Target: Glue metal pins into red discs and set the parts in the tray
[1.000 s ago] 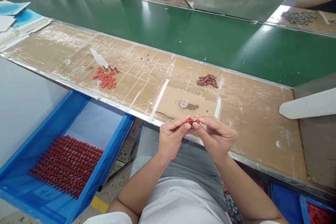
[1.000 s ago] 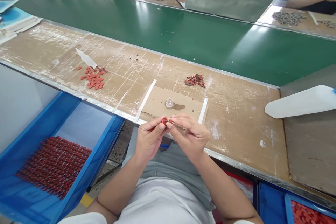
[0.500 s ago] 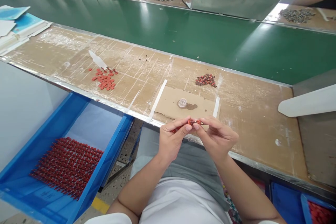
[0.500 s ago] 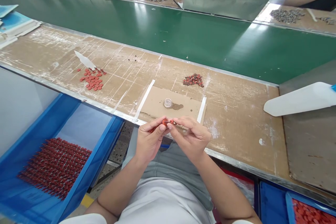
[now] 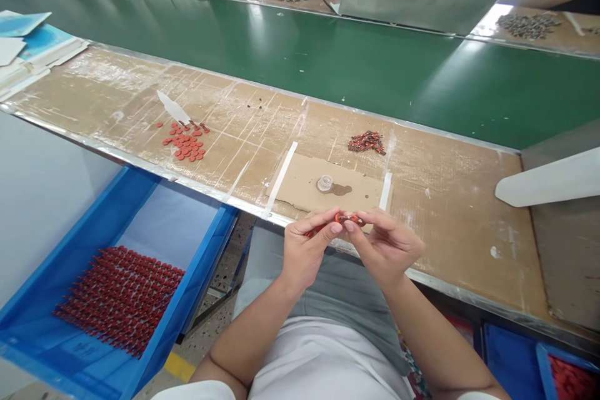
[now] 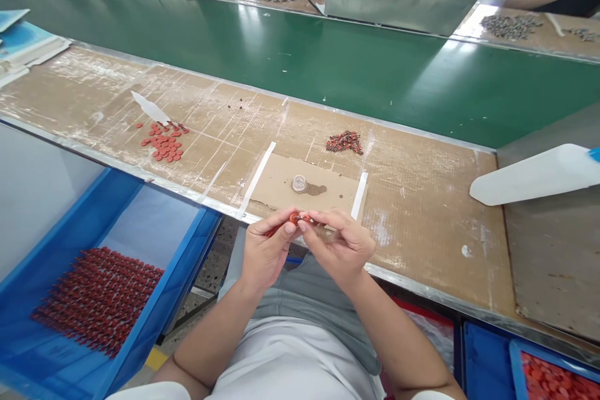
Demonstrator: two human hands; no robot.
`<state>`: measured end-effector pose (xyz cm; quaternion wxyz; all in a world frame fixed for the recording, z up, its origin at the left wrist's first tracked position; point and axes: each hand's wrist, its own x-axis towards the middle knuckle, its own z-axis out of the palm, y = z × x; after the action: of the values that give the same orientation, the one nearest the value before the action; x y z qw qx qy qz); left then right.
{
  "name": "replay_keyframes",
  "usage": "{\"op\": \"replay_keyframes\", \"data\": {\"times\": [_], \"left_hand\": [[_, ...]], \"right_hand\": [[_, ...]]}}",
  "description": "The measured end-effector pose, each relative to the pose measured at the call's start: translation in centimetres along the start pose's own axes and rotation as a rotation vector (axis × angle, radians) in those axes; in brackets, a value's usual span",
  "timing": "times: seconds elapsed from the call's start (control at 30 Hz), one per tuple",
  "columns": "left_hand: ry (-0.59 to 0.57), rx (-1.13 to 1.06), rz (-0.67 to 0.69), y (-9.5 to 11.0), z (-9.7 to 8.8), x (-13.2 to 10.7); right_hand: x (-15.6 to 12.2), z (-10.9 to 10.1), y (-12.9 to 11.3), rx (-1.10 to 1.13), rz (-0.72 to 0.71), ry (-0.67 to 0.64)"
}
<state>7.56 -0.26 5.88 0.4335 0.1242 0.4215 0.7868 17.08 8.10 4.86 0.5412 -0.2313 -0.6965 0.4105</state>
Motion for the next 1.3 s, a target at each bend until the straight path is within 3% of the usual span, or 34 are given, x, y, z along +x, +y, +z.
{"op": "replay_keyframes", "data": {"times": [0.57,0.97,1.3], "left_hand": [[0.026,-0.055,-0.011,0.0,0.2,0.0],[0.003,0.113,0.191,-1.7,-0.2,0.3],[0.007,0.195,0.31,-2.4,-0.3,0.2]], "right_hand": [[0.2,0.3,0.1,0.038,0.028,0.032],[1.1,0.5,-1.2,0.091,0.356,0.114],[1.0,0.4,-0.9,0.208,0.474,0.118]]}}
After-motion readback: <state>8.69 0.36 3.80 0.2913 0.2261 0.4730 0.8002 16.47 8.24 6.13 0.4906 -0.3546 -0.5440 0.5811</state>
